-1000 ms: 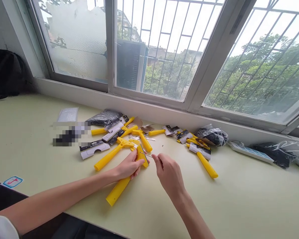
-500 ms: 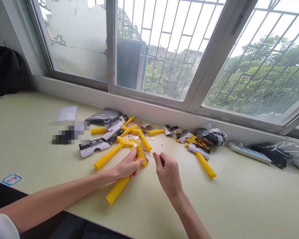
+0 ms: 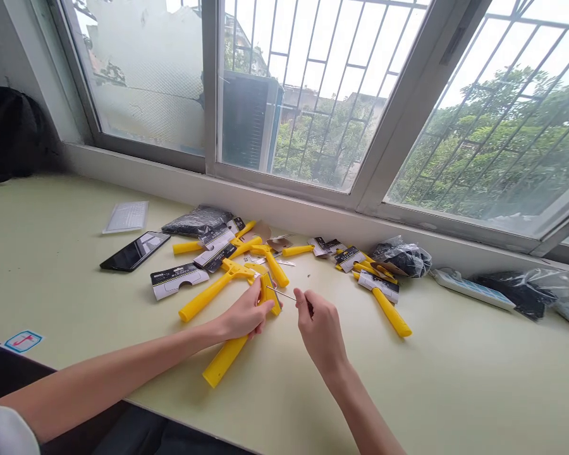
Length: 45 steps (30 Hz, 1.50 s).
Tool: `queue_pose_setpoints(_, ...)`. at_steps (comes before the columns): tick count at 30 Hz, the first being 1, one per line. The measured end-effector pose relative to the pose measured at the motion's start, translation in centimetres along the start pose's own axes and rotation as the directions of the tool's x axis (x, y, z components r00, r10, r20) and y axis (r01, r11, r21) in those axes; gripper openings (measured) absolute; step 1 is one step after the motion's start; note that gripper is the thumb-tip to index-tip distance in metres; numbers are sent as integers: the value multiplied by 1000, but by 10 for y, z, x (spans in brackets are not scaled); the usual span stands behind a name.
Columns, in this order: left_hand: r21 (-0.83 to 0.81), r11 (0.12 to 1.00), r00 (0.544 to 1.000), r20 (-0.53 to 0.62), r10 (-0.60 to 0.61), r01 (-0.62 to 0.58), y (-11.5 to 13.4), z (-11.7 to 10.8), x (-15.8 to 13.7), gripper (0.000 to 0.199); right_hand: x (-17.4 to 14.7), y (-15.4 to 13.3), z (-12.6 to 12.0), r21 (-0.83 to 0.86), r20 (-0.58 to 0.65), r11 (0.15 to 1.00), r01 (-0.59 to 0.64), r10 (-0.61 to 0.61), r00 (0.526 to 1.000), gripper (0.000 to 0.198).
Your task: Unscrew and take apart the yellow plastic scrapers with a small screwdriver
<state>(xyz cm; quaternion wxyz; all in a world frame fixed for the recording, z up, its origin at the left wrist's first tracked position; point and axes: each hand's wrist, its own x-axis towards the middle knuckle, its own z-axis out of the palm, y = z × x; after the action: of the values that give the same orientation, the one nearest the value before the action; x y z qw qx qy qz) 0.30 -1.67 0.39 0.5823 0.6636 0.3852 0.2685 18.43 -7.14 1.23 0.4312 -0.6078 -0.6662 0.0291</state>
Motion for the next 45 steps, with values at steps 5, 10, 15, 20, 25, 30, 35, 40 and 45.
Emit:
queue_pose_setpoints(5,-3,1000,1000,7,5,-5,1,0,-1,29,2,-5,1,39,-106,978,207,-202,974,29)
queue_pose_setpoints(10,-2,1000,1000,3,5,-5,0,0,-1,32,1,-1,3,73,-66,993,96,-91,994,27)
queue_pose_setpoints(15,-5,1000,1000,11,7,-7,0,0,0,27,0,4,0,19,-23,999,39,-39,999,41)
queue_pose_setpoints(20,-11,1000,1000,13,-9,9,0,0,0,27,3,-3,2,27,-115,962,271,-266,957,25)
queue_pose_setpoints(25,-39,999,1000,17,4,-3,1,0,0,27,2,4,5,54,-68,994,94,-90,994,28)
queue_pose_setpoints(30,-48,999,1000,16,-2,3,2,-1,-1,24,-1,2,1,55,-84,991,126,-121,989,26)
queue_pose_setpoints(35,-31,999,1000,12,-27,28,2,-2,0,27,-1,-7,3,57,-126,949,311,-302,945,17)
queue_pose_setpoints(40,-10,999,999,0,-40,40,3,-2,1,30,1,1,6,17,-93,991,135,-133,987,24)
queue_pose_setpoints(45,-8,999,999,-7,-46,46,6,-2,0,28,2,0,5,-7,-125,969,247,-246,961,23)
